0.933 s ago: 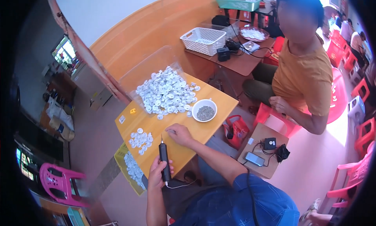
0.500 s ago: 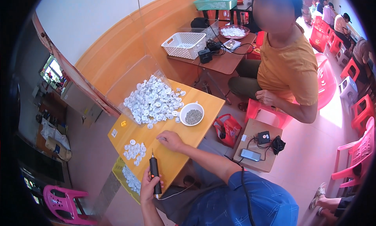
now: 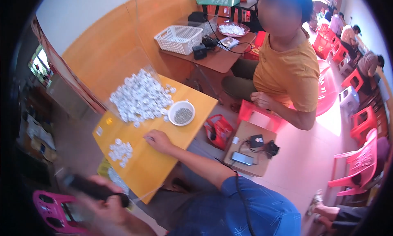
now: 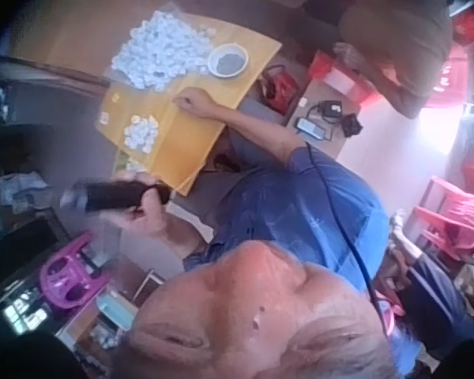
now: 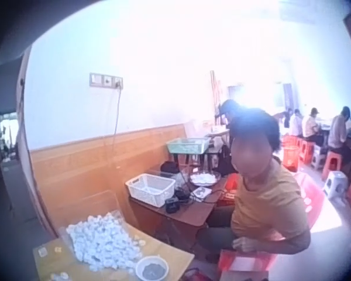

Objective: The person assembles small plastic components using an electric screwdriver to fasten screws.

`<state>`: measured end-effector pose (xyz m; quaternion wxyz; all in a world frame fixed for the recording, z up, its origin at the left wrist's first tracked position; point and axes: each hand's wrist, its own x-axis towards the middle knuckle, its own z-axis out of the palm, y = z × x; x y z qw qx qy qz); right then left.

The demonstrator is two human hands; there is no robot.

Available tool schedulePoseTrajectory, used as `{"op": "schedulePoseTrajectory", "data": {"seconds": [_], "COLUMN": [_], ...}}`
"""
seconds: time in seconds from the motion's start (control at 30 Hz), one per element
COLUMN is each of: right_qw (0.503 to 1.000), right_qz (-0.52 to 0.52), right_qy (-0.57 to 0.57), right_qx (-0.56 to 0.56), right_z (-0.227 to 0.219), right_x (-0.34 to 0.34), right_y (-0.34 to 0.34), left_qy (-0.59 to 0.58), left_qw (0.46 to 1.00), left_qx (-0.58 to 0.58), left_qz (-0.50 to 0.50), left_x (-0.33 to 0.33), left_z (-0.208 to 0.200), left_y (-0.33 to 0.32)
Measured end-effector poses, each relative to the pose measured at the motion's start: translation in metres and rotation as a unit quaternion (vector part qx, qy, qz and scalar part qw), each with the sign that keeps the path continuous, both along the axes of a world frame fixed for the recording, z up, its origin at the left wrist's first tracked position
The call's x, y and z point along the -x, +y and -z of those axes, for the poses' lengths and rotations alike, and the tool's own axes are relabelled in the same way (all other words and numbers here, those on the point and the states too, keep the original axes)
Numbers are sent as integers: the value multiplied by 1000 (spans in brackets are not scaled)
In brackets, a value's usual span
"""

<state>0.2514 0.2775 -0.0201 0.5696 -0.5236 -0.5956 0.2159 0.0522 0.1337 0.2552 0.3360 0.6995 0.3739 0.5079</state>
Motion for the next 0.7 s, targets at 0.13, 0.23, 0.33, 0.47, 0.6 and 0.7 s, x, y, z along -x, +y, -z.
{"op": "schedulePoseTrajectory", "data": {"seconds": [0.13,0.23,0.33,0.47,0.6,0.7], "right_qw": [1000,999,1000,999,999,999], "right_qz": [5,13,-3,-5,17,-10], "right_qy": [-20,-17,4,35,-10,-31], "right_qx": [-13,-34,8,19,-34,16], "right_z": [4,3,-7,-6,-3,-30], "right_x": [0,3,3,-1,-5,-3], "right_y": [6,10,11,18,24,41], "left_qy": [-72,77,222,124,112,277], "left_qw": [965,920,874,979,991,933], "left_qx": [-240,-365,-353,-157,76,230], "left_qz": [-75,116,249,-32,-6,-11], "left_x": [-33,11,15,-27,-7,-2], "left_z": [-38,-30,-24,5,5,21], "left_y": [-5,28,23,-3,3,45]}}
